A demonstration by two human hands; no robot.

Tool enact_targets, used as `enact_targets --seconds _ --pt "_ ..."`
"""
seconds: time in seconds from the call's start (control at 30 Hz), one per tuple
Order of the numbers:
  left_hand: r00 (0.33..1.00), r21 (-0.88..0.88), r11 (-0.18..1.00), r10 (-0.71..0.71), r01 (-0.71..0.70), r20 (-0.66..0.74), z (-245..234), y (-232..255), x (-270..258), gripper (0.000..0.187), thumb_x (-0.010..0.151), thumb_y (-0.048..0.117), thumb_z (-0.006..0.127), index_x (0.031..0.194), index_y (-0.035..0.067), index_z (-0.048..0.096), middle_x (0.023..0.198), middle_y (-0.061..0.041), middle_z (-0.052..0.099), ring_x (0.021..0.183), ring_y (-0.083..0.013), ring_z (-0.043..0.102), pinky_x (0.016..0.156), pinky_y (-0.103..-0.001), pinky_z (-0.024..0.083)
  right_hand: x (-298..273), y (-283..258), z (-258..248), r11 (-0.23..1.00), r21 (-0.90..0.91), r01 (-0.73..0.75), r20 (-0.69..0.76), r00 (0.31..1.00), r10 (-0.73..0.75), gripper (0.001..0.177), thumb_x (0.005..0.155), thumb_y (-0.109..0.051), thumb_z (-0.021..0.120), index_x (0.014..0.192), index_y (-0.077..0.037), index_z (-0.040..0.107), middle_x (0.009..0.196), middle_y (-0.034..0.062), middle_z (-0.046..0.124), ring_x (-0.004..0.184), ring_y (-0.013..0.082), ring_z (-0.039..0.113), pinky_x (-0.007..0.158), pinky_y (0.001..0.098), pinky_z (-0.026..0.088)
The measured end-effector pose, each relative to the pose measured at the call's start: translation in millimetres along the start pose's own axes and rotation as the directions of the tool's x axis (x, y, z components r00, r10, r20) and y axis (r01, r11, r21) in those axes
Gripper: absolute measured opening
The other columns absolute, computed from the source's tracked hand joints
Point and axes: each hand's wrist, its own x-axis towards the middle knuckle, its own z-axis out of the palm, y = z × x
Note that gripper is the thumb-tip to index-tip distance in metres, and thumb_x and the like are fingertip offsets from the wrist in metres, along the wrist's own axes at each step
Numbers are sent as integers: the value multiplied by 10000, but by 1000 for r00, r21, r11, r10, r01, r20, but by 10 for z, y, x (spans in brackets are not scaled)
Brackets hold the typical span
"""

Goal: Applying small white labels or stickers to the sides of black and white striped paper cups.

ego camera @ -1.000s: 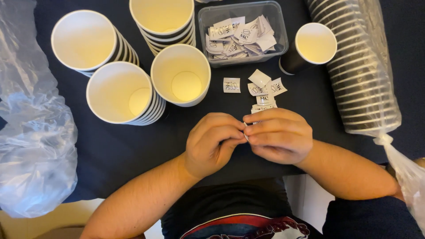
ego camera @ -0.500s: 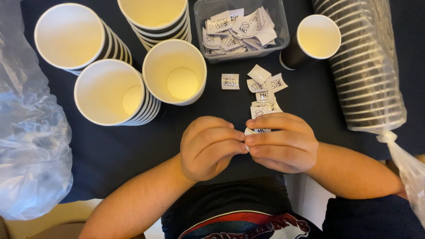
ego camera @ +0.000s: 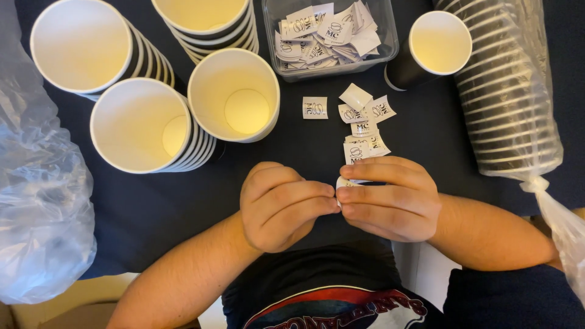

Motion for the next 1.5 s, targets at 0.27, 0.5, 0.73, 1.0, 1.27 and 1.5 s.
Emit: enact_targets --seconds 0.27,0.5,0.73,1.0,1.27,1.5 --pt "999 52 999 3 0 -49 36 26 9 323 929 -78 553 737 91 750 691 -35 719 684 -190 629 672 -272 582 9 -13 10 1000 0 -11 -5 1000 11 96 862 -70 792 957 -77 780 977 87 787 907 362 783 778 465 652" --pt "999 26 1000 -13 14 -41 8 26 -44 308 944 -42 552 755 93 754 722 -38 725 718 -195 640 698 -271 582 6 -44 10 1000 14 -28 -3 1000 28 95 870 -72 782 965 -80 783 980 86 790 906 356 790 780 463 656" --pt "1000 -7 1000 -13 13 9 -62 3 -123 265 936 12 579 781 109 771 774 -40 738 751 -205 624 726 -276 568 21 -72 4 1000 -15 -25 -4 1000 25 81 868 -69 787 948 -82 782 965 85 792 889 344 792 770 454 658" --pt "999 -43 999 0 2 43 -102 -17 -132 262 948 45 576 790 113 774 791 -50 745 751 -216 614 724 -287 559 46 -75 28 1000 -16 -2 -33 999 2 55 864 -65 793 917 -79 784 933 92 789 852 328 797 761 441 660" --pt "1000 8 1000 -15 15 25 -80 27 -103 262 974 15 557 834 110 757 840 -44 740 788 -202 641 744 -261 575 23 -82 16 1000 4 -10 -24 1000 11 74 861 -50 789 930 -72 779 945 99 789 856 329 799 753 440 666" --pt "999 -52 999 -8 10 37 -87 1 -112 240 951 23 581 820 102 765 830 -64 749 762 -216 642 734 -268 580 22 -81 18 1000 -1 -4 -26 1000 4 70 859 -48 793 923 -71 778 935 102 788 842 331 799 744 443 667"
